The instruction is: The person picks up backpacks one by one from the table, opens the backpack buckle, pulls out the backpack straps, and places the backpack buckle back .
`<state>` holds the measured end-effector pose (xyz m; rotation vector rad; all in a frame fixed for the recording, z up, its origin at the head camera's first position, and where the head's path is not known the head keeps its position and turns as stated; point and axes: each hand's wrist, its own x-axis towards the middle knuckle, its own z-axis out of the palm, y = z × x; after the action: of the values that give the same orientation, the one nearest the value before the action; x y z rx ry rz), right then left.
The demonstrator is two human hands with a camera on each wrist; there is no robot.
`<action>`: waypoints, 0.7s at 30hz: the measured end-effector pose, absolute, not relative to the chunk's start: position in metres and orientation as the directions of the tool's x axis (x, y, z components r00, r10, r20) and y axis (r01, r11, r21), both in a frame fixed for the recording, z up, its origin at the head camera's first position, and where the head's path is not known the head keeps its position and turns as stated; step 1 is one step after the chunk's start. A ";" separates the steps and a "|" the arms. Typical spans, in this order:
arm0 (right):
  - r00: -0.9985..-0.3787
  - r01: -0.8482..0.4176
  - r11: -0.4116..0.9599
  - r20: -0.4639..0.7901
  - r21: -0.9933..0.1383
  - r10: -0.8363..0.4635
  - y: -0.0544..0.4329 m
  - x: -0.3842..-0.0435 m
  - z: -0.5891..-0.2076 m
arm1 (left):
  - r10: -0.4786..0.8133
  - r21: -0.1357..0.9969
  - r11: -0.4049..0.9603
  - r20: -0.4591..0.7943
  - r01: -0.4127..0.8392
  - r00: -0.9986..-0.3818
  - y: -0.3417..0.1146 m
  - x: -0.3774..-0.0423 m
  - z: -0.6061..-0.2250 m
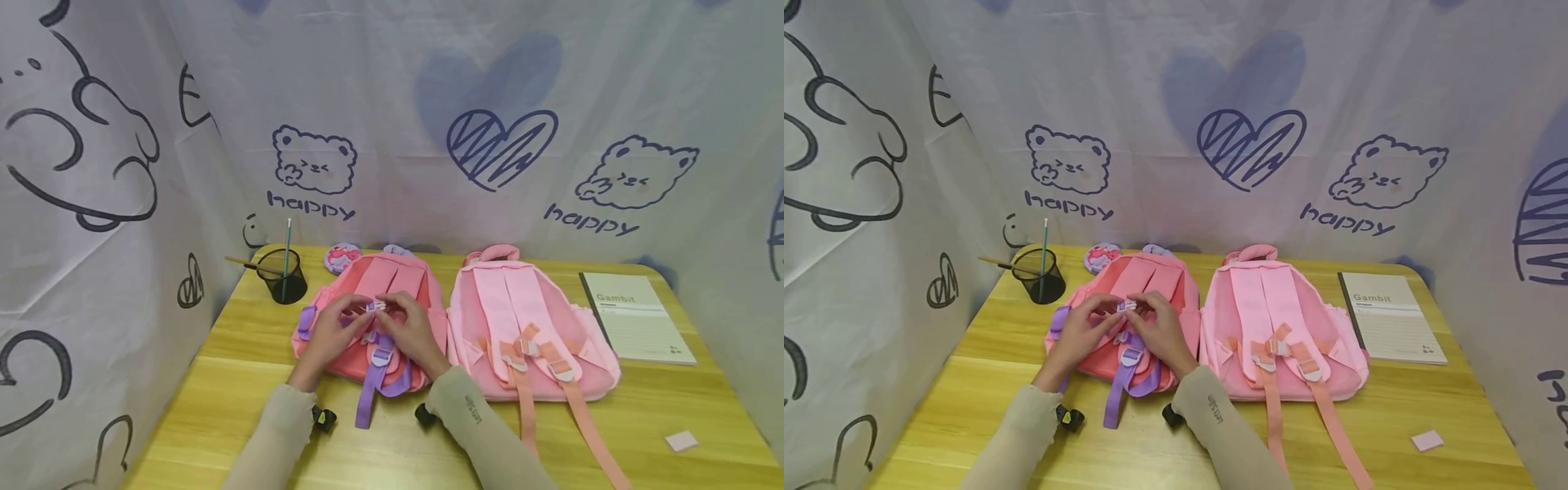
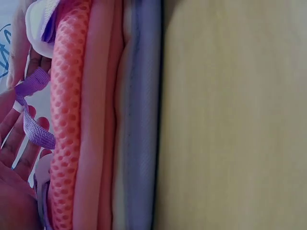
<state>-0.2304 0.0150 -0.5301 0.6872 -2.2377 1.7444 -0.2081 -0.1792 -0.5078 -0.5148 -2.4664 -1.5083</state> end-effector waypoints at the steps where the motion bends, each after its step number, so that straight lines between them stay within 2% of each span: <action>1: -0.862 -0.496 0.181 0.457 -0.849 -0.221 0.015 -0.230 -0.530 | 0.184 0.817 0.420 0.349 0.395 -0.919 -0.179 -0.209 -0.509; 8: -0.852 -0.512 0.173 0.473 -0.841 -0.224 0.014 -0.230 -0.530 | 0.137 0.860 0.380 0.311 0.340 -0.940 -0.181 -0.210 -0.515; 14: -0.888 -0.435 0.214 0.377 -0.875 -0.263 0.013 -0.231 -0.531 | 0.076 0.929 0.265 0.248 0.260 -0.966 -0.187 -0.209 -0.518; 21: -0.897 -0.412 0.214 0.354 -0.886 -0.263 0.012 -0.230 -0.533 | 0.078 0.945 0.235 0.213 0.226 -0.974 -0.192 -0.206 -0.521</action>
<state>-0.2296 0.0123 -0.5332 0.6570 -2.3460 1.7759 -0.2058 -0.1916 -0.5209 -0.2937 -2.3715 -1.8481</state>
